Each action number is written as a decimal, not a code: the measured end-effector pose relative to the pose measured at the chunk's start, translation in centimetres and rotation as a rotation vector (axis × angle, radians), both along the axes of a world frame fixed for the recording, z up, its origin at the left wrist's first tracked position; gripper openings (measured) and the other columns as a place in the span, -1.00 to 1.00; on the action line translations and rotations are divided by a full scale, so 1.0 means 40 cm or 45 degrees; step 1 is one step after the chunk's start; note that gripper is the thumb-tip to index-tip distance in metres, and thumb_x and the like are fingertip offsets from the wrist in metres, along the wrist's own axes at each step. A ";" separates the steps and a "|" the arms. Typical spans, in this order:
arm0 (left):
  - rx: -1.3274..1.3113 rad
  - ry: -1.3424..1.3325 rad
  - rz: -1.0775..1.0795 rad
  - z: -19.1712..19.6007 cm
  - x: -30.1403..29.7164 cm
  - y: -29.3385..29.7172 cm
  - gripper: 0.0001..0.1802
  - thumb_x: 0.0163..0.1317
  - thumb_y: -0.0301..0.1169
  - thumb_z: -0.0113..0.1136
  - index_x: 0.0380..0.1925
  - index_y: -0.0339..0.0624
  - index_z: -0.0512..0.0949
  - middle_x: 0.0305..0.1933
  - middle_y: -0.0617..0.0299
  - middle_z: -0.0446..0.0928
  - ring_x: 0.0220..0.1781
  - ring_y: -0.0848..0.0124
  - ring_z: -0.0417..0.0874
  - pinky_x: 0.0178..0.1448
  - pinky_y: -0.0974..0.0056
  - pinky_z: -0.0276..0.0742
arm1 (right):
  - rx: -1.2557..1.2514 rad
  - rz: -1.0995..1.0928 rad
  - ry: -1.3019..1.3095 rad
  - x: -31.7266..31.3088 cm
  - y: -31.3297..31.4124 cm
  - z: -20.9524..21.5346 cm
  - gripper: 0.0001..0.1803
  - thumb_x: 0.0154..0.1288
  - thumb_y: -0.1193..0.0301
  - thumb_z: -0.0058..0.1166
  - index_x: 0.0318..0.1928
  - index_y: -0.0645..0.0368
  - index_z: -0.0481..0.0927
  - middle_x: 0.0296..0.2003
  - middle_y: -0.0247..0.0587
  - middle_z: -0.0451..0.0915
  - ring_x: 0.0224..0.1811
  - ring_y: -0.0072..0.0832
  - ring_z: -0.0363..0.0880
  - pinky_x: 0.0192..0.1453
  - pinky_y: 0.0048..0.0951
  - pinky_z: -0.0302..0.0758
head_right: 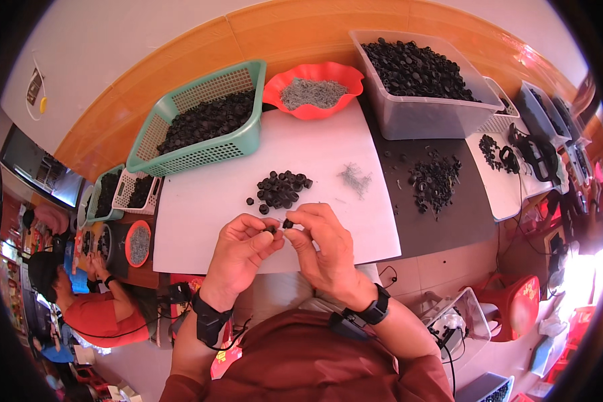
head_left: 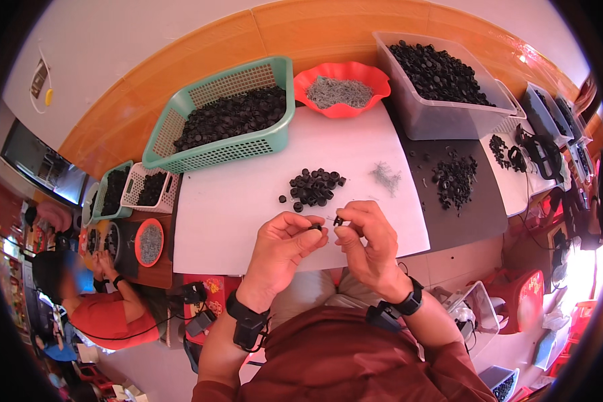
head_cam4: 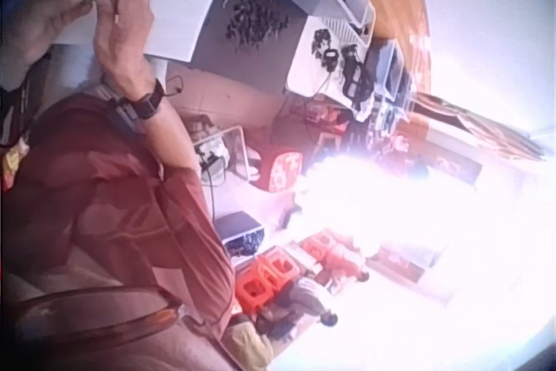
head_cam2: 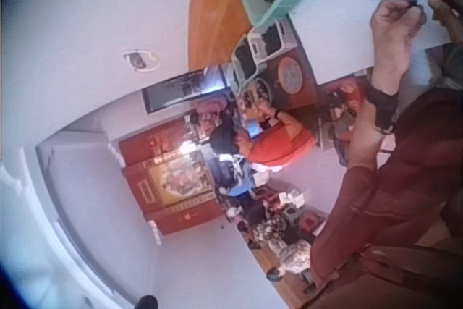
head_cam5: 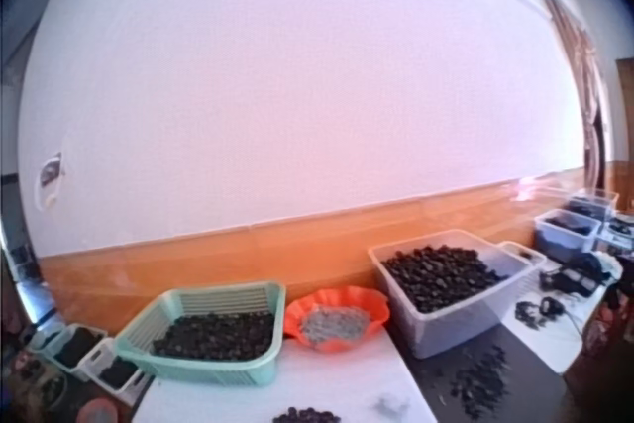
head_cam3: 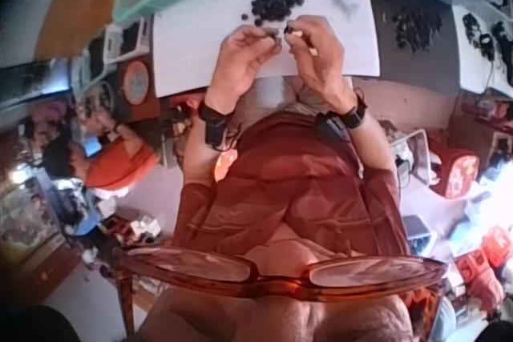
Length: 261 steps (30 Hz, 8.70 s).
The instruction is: Assembling small black plastic components by hand.
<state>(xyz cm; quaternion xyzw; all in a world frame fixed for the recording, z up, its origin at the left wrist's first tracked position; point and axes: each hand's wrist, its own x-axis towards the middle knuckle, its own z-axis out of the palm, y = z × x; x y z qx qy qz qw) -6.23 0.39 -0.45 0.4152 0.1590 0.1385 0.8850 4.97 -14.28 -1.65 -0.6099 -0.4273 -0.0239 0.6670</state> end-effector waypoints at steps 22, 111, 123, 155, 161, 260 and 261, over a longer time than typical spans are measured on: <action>-0.091 -0.097 -0.049 -0.019 -0.017 -0.074 -0.78 0.42 -0.53 0.24 0.02 -0.35 0.62 0.08 0.01 0.67 0.11 0.26 0.72 0.32 0.09 0.68 | 0.020 -0.143 -0.169 -0.010 0.016 -0.004 -0.69 0.27 0.66 0.28 0.02 0.25 0.61 -0.14 0.00 0.61 -0.40 -0.30 0.62 -0.39 -0.41 0.55; -0.329 -0.065 -0.006 -0.050 -0.032 -0.055 -0.78 0.44 -0.45 0.25 0.04 -0.18 0.66 -0.04 0.18 0.71 -0.03 0.39 0.75 0.11 0.27 0.75 | -0.205 0.115 -0.198 -0.012 -0.034 -0.004 -0.70 0.29 0.61 0.24 0.04 0.23 0.60 -0.13 -0.07 0.60 -0.34 -0.13 0.69 -0.34 -0.25 0.64; -0.343 -0.066 -0.013 -0.049 -0.034 -0.056 -0.78 0.43 -0.43 0.26 0.03 -0.15 0.66 -0.05 0.21 0.71 -0.05 0.41 0.75 0.08 0.29 0.74 | -0.214 0.119 -0.171 -0.016 -0.035 -0.005 -0.71 0.30 0.60 0.23 0.03 0.23 0.60 -0.13 -0.08 0.60 -0.34 -0.12 0.69 -0.34 -0.24 0.65; -0.351 -0.040 0.006 -0.043 -0.033 -0.061 -0.76 0.45 -0.36 0.26 0.05 -0.15 0.63 -0.08 0.24 0.70 -0.08 0.44 0.72 0.07 0.29 0.71 | -0.161 0.127 -0.066 -0.021 -0.022 -0.009 -0.73 0.32 0.59 0.23 0.02 0.21 0.61 -0.14 -0.07 0.61 -0.32 -0.07 0.69 -0.30 -0.24 0.64; -0.301 -0.072 -0.028 -0.056 -0.035 -0.056 -0.75 0.48 -0.32 0.22 0.06 -0.17 0.59 0.01 0.18 0.67 -0.02 0.40 0.71 0.07 0.30 0.70 | -0.174 0.112 -0.110 -0.020 -0.023 -0.009 -0.73 0.32 0.59 0.22 0.02 0.20 0.62 -0.15 -0.06 0.61 -0.35 -0.07 0.68 -0.33 -0.23 0.64; -0.180 -0.077 0.092 -0.058 -0.033 -0.090 -0.73 0.47 -0.42 0.22 0.09 -0.28 0.64 -0.01 0.14 0.70 -0.03 0.38 0.74 0.08 0.27 0.73 | -0.040 0.090 -0.127 -0.015 -0.034 -0.022 -0.74 0.22 0.65 0.33 -0.07 0.28 0.68 -0.23 -0.06 0.65 -0.36 -0.40 0.66 -0.34 -0.47 0.59; -0.181 -0.080 0.094 -0.056 -0.032 -0.091 -0.73 0.47 -0.42 0.22 0.09 -0.28 0.64 -0.01 0.14 0.70 -0.03 0.38 0.74 0.08 0.27 0.73 | -0.041 0.092 -0.129 -0.016 -0.033 -0.022 -0.74 0.22 0.65 0.33 -0.07 0.28 0.68 -0.23 -0.06 0.65 -0.36 -0.40 0.66 -0.34 -0.47 0.59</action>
